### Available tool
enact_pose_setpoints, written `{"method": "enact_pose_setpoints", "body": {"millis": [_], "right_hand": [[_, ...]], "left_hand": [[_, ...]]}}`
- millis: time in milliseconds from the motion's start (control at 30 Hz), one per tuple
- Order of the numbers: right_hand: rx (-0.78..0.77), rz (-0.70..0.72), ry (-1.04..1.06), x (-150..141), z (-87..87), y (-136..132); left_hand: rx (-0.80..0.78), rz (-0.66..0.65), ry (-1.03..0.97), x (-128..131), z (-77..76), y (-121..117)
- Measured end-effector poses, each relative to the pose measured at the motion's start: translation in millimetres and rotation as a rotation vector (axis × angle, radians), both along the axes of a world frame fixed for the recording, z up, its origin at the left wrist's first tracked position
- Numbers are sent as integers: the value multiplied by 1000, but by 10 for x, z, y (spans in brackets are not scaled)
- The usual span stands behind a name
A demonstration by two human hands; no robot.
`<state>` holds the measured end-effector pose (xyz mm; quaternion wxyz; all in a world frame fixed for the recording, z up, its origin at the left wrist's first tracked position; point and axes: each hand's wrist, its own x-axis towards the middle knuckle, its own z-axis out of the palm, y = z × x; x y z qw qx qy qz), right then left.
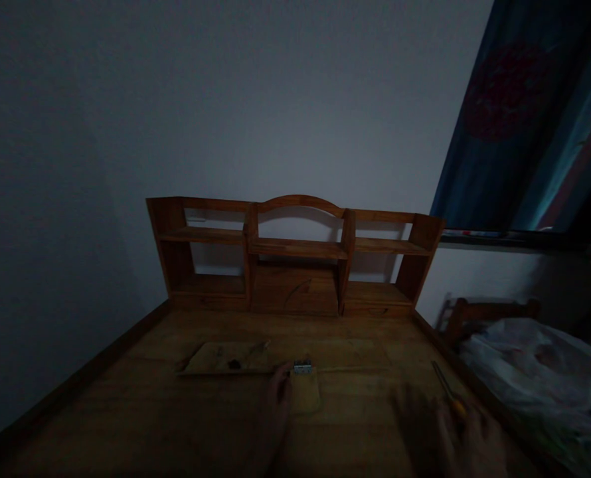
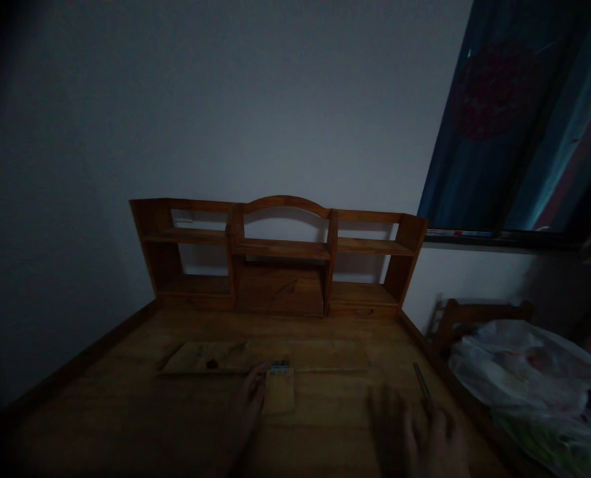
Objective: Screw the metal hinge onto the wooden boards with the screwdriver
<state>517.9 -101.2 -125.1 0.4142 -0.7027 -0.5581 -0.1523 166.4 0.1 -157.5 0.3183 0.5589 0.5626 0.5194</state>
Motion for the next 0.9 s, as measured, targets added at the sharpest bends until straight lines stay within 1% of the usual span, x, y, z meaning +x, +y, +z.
{"method": "enact_pose_setpoints", "body": {"millis": [33, 67, 100, 167, 200, 233, 300, 367, 500, 733, 900], "right_hand": [[-25, 42, 123, -248, 44, 121], [-35, 64, 166, -518, 69, 253], [-67, 122, 205, -795, 72, 388], [-171, 310, 428, -1313, 24, 625], [-213, 396, 496, -1527, -18, 712], [-218, 436, 538, -1702, -67, 775], [-219, 437, 585, -1925, -160, 832], [-211, 452, 613, -2010, -230, 832], [-217, 498, 653, -1999, -281, 807], [-199, 502, 619, -2000, -258, 792], [-194, 539, 602, -1999, -212, 758]], "left_hand": [[16, -12, 11, -6, -14, 5], [31, -19, 21, -12, -23, 8], [40, -24, 28, -16, -28, 11], [47, -34, 34, -17, -26, 11], [47, -40, 37, -15, -21, 8], [48, -45, 45, -13, -16, 5], [50, -49, 63, -11, -10, -3], [63, -51, 85, -12, -10, -9], [81, -58, 108, -19, -9, -5], [62, -69, 101, -3, 0, 13], [76, -80, 65, -6, -58, 32]]}}
